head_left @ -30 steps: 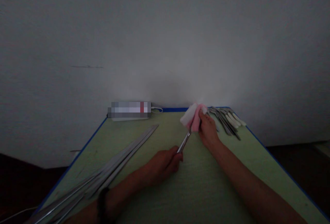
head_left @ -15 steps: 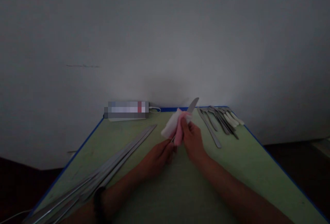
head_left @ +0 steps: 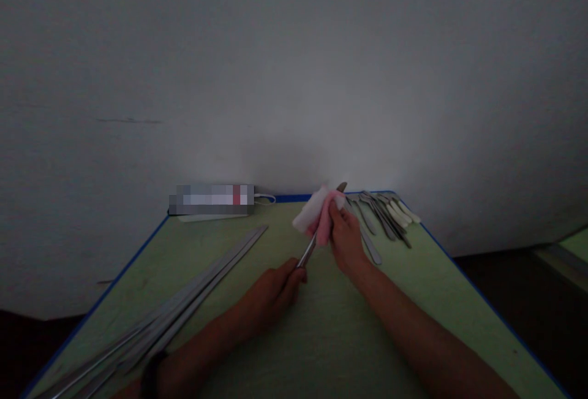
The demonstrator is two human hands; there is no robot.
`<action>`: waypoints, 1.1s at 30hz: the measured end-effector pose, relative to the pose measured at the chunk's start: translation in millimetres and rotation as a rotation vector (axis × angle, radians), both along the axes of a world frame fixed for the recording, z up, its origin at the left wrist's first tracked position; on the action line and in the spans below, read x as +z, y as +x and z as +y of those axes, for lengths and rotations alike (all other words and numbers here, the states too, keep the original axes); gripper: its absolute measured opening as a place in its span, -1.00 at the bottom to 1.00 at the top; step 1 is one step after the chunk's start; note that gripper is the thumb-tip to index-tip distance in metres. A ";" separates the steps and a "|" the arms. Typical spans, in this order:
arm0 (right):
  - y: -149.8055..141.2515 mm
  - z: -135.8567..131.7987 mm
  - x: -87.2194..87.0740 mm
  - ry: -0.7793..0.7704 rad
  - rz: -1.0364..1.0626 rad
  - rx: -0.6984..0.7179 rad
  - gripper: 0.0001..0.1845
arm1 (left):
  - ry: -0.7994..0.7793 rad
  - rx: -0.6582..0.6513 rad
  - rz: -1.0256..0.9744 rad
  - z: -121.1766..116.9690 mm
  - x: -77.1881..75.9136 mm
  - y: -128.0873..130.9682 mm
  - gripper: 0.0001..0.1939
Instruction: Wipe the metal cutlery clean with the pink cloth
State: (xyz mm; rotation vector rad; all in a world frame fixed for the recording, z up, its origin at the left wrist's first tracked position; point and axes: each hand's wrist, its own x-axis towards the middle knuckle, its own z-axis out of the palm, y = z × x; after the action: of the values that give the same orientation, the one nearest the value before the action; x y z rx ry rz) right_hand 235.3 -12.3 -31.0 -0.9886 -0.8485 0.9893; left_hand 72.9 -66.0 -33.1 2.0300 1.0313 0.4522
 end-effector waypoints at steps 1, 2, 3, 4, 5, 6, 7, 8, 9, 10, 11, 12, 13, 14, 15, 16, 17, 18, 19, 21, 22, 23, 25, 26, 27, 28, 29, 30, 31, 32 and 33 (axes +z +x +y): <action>6.4 4.0 2.8 0.014 0.030 -0.027 -0.63 | 0.000 -0.012 0.005 -1.0 0.9 -0.5 -0.69; 12.9 7.6 5.8 0.027 0.054 -0.056 -0.62 | -0.003 -0.025 0.007 -1.7 1.7 -1.1 -0.69; 19.0 10.7 9.0 0.041 0.073 -0.087 -0.62 | -0.008 -0.041 0.003 -2.3 2.5 -1.6 -0.69; 24.7 13.0 12.4 0.054 0.086 -0.118 -0.62 | -0.014 -0.052 -0.005 -2.6 3.2 -2.0 -0.68; 29.4 14.6 15.7 0.066 0.093 -0.149 -0.62 | -0.024 -0.063 -0.015 -2.7 3.8 -2.5 -0.67; 33.1 15.4 18.8 0.077 0.093 -0.185 -0.62 | -0.036 -0.070 -0.026 -2.7 4.3 -2.8 -0.66; 35.6 15.6 21.4 0.082 0.084 -0.218 -0.62 | -0.044 -0.072 -0.038 -2.5 4.8 -3.1 -0.65; 36.7 15.3 23.3 0.084 0.072 -0.248 -0.62 | -0.051 -0.071 -0.047 -2.2 5.3 -3.1 -0.64; 36.4 14.6 24.3 0.082 0.061 -0.265 -0.61 | -0.057 -0.070 -0.050 -1.9 5.6 -2.9 -0.63; 34.7 13.8 24.4 0.076 0.054 -0.275 -0.61 | -0.063 -0.069 -0.047 -1.6 5.9 -2.5 -0.62; 31.8 12.7 23.5 0.067 0.051 -0.273 -0.60 | -0.066 -0.066 -0.041 -1.4 6.1 -1.9 -0.61; 27.8 11.3 21.8 0.054 0.050 -0.262 -0.60 | -0.067 -0.059 -0.034 -1.2 6.1 -1.2 -0.60; 22.9 9.6 19.5 0.042 0.048 -0.245 -0.60 | -0.065 -0.049 -0.029 -1.0 5.9 -0.5 -0.59; 17.2 7.4 16.5 0.029 0.039 -0.223 -0.60 | -0.062 -0.038 -0.027 -0.8 5.4 0.1 -0.58; 11.1 4.6 13.1 0.014 0.015 -0.196 -0.59 | -0.058 -0.026 -0.029 -0.5 4.8 0.5 -0.58; 4.7 1.3 9.3 0.000 -0.018 -0.171 -0.59 | -0.055 -0.013 -0.033 -0.1 3.9 0.7 -0.57; -1.8 -2.4 5.2 -0.014 -0.058 -0.148 -0.58 | -0.054 0.002 -0.040 0.6 2.8 0.5 -0.57; -8.1 -6.5 0.8 -0.029 -0.100 -0.133 -0.58 | -0.055 0.018 -0.046 1.6 1.5 0.2 -0.56; -14.1 -10.6 -3.6 -0.043 -0.138 -0.122 -0.58 | -0.056 0.033 -0.051 2.8 0.0 -0.4 -0.57; -24.3 -18.2 -12.1 -0.064 -0.186 -0.107 -0.59 | -0.035 0.055 -0.061 5.6 -3.1 -1.8 -0.59; -28.2 -21.2 -15.6 -0.074 -0.196 -0.094 -0.59 | -0.017 0.063 -0.065 7.0 -4.5 -2.3 -0.61; -31.2 -23.6 -18.2 -0.084 -0.201 -0.079 -0.60 | -0.002 0.068 -0.067 8.1 -5.7 -2.5 -0.62; -34.2 -25.9 -20.4 -0.100 -0.198 -0.047 -0.62 | 0.006 0.080 -0.060 9.1 -7.0 -1.6 -0.62; -34.3 -25.8 -19.9 -0.105 -0.188 -0.031 -0.63 | 0.004 0.091 -0.050 8.9 -7.1 -0.6 -0.61; -33.7 -24.9 -18.2 -0.107 -0.171 -0.015 -0.65 | 0.007 0.105 -0.034 8.2 -6.9 0.7 -0.60; -32.4 -23.4 -15.6 -0.102 -0.142 -0.005 -0.67 | 0.025 0.120 -0.011 7.1 -6.6 2.0 -0.60; -30.5 -21.2 -12.1 -0.090 -0.093 0.001 -0.70 | 0.055 0.141 0.021 5.8 -6.2 3.3 -0.61; -28.1 -18.6 -7.8 -0.073 -0.022 0.003 -0.74 | 0.092 0.167 0.064 4.5 -5.6 4.2 -0.62; -25.2 -15.7 -3.0 -0.052 0.072 0.003 -0.77 | 0.125 0.192 0.109 3.2 -5.0 4.8 -0.62; -21.8 -12.8 2.2 -0.029 0.179 0.012 -0.79 | 0.148 0.212 0.144 2.1 -4.2 4.9 -0.62; -18.0 -10.1 7.5 -0.008 0.286 0.029 -0.78 | 0.159 0.225 0.159 1.2 -3.1 4.8 -0.61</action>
State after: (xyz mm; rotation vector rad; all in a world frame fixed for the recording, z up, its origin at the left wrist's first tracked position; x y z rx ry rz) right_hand 217.3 -22.4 -23.5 -0.8184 -0.6221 1.1286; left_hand 77.7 -64.8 -36.2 2.1260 1.3670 0.5098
